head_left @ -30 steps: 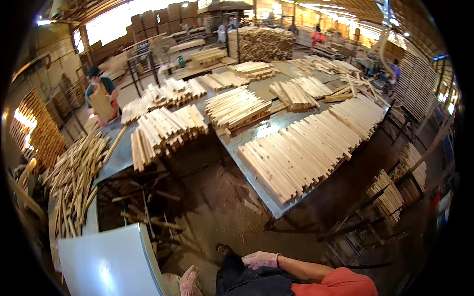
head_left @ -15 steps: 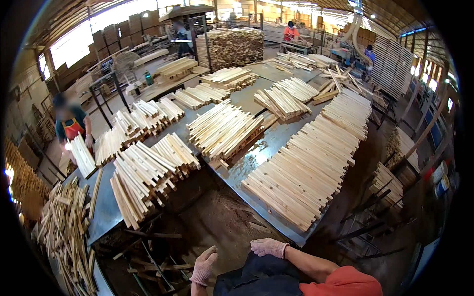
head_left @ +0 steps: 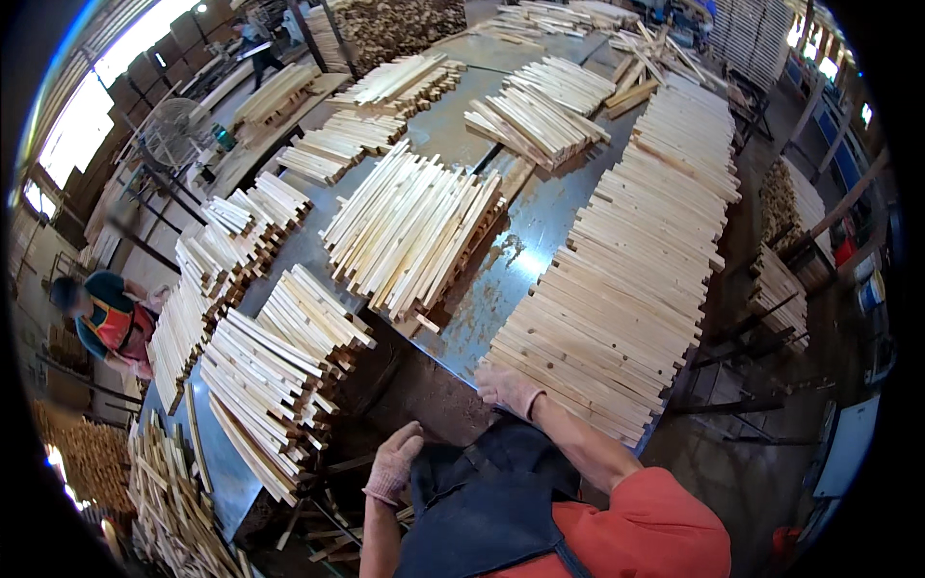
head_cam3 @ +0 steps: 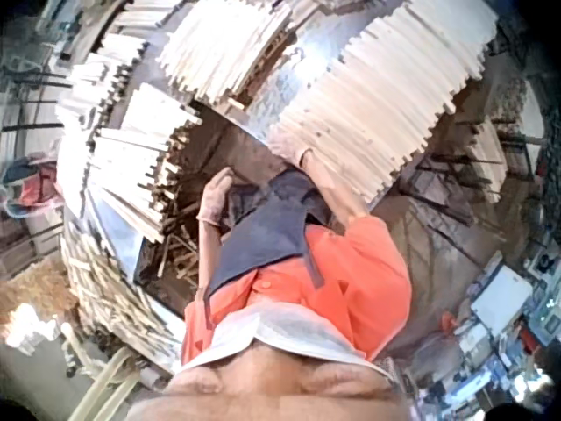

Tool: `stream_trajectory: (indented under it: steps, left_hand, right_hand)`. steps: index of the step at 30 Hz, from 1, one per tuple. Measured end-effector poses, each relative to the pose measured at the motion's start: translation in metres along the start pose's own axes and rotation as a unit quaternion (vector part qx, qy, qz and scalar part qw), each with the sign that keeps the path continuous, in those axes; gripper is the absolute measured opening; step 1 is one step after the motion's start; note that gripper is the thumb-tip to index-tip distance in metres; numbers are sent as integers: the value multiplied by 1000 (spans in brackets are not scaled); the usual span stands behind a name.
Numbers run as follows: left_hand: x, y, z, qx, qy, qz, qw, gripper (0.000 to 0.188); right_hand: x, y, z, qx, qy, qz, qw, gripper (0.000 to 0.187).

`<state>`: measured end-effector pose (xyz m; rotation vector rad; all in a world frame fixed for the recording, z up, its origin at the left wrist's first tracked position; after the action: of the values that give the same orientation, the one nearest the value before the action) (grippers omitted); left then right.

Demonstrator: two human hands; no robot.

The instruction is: The person picks up bundles of thin wood slats from a large work table and arranges them into organized rows on a moving conveyor belt.

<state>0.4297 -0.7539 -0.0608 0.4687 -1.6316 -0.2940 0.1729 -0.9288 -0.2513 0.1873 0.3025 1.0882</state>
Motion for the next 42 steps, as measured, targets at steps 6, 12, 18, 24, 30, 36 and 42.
stream_trajectory:
  steps: [6, 12, 18, 24, 30, 36, 42]
  left_hand:
    - [52, -110, -64, -7, 11, -40, 999, 51]
    - [114, -293, -134, 47, -141, 22, 989, 58]
    - [159, -521, -204, 157, -339, 157, 914, 70]
    - [188, -684, -233, 175, -524, 31, 833, 74]
    - [173, -731, -228, 204, -506, 69, 835, 58]
    - [154, -673, -212, 90, -462, 94, 877, 53]
    - [153, -672, -215, 14, -561, 173, 809, 77]
  right_hand:
    - [-69, -67, 29, 145, 41, -80, 985, 25]
    - [-143, -132, 21, 342, 182, -131, 913, 115]
    - [-200, -192, 35, 516, 311, -191, 775, 116]
    - [-224, -237, 40, 575, 240, -252, 741, 113]
    - [-227, -274, 33, 614, 235, -309, 687, 91]
    - [-252, -218, 33, 538, 128, -309, 774, 55]
    - [-272, -193, 32, 511, 105, -275, 807, 41]
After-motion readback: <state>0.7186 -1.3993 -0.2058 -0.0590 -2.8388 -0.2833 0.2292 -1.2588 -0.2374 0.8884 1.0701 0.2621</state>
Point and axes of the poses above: each hand's wrist, its own y-axis away from the middle knuckle, its own z-axis out of the palm, x = y × z, the point moved 2 cm from there along -y, towards the middle knuckle, and after that the axes turned 3 degrees about -y, right-handed, at the moved point
